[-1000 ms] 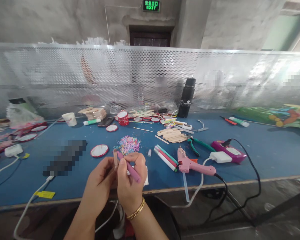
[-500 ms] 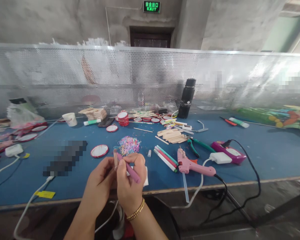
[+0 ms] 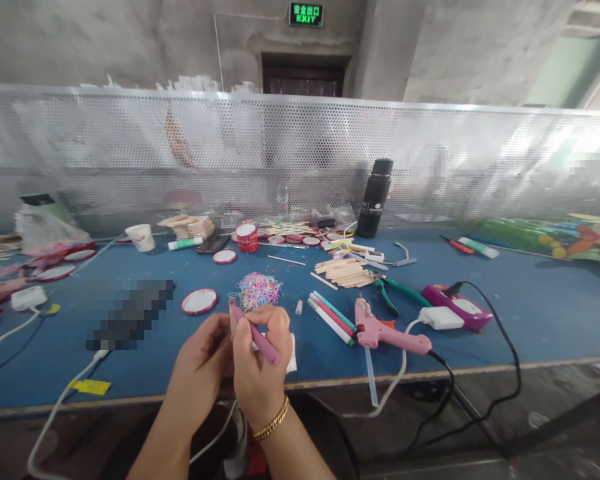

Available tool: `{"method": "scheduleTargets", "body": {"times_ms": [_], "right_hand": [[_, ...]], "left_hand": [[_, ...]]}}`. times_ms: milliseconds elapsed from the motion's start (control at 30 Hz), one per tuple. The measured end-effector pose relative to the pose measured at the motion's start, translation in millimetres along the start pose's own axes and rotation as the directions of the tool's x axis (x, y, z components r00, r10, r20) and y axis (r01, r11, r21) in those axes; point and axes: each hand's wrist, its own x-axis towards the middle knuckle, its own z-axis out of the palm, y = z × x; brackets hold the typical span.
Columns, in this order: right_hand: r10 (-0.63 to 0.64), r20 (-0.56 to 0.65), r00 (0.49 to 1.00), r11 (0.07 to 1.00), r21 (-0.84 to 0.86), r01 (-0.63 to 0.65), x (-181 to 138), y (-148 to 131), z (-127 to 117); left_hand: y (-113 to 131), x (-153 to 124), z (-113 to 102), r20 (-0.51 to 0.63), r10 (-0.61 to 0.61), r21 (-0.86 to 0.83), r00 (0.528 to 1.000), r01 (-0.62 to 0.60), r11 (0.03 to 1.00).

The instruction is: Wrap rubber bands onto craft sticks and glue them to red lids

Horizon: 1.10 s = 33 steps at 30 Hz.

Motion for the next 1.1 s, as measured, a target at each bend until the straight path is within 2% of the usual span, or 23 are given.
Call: {"method": "scheduleTargets", "body": {"times_ms": [433,633,767,967,1100], "right_hand": [[0.011,-0.003,1.000,1.000,0.015,-0.011,2,0,-2],[0.055,-0.095,0.994,0.996,0.070,-0.049,2,-2,0],[0.072,-0.022,0.997,0.994,0.082,-0.070,3,1,2],[0.073,0.050,0.996,0.996,-0.049,-0.071,7,2,1],[0.095,0.104,0.990,0.995,0.016,-0.097,10,-1,1]], "left_hand": [[0,0,0,-0.007,0.009,0.066,1.000,-0.009,0.998],[-2,2,-1,-0.008,0.015,0.092,1.000,-0.015,0.996],[-2,3,-2,-0.015,0.029,0.116,0.999,-0.027,0.993],[3,4,-3,-0.044,0.061,0.064,0.997,-0.058,0.996],[6,4,-4,-0.020,0.076,0.049,0.997,-0.075,0.996]]}}
